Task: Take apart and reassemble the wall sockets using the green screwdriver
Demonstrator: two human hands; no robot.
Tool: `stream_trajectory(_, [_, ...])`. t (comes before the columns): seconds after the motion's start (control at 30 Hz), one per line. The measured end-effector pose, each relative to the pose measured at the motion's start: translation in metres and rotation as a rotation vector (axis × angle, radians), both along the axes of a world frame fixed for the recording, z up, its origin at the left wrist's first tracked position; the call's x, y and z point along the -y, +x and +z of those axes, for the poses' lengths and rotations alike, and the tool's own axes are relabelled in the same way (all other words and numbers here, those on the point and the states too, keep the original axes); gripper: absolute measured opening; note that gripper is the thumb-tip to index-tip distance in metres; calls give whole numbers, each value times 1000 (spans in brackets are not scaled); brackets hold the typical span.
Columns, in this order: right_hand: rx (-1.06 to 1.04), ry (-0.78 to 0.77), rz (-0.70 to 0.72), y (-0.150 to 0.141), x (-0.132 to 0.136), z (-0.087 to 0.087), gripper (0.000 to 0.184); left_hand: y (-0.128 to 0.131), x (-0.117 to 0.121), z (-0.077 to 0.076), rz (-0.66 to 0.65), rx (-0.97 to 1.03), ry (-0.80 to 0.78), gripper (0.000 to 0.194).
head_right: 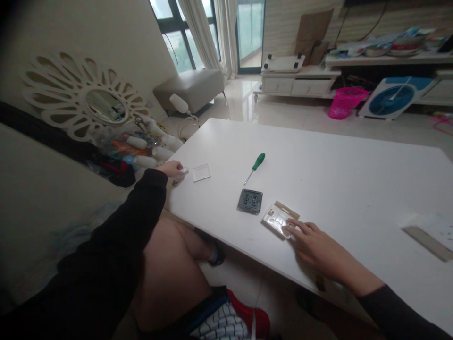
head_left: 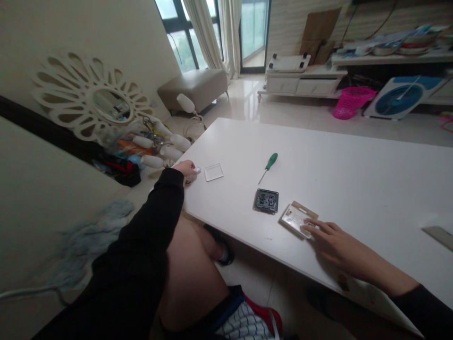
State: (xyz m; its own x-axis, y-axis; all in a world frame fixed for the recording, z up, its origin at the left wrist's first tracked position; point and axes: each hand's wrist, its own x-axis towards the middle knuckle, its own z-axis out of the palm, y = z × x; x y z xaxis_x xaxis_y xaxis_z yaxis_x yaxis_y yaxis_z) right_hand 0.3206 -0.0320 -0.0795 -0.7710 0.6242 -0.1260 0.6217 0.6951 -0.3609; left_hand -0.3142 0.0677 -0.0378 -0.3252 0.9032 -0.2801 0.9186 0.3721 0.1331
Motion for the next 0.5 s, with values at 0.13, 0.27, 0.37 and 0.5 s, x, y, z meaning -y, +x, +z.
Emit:
stream_trajectory(0.13, [-5, -11, 1, 1, 1, 0, 56, 11, -8, 6, -11, 77, 38, 58])
stream_trajectory(0.27, [-21, -3, -4, 1, 1, 0, 55, 12, -7, 10, 44, 111, 34, 62])
stream_trajectory(0.37, [-34, 2, 6, 1, 1, 1, 57, 3, 4, 12, 123, 106, -52, 56])
stream_trajectory(0.5, [-18, -12, 11, 0, 0, 2, 53, -7, 24, 10, 179, 104, -190, 43])
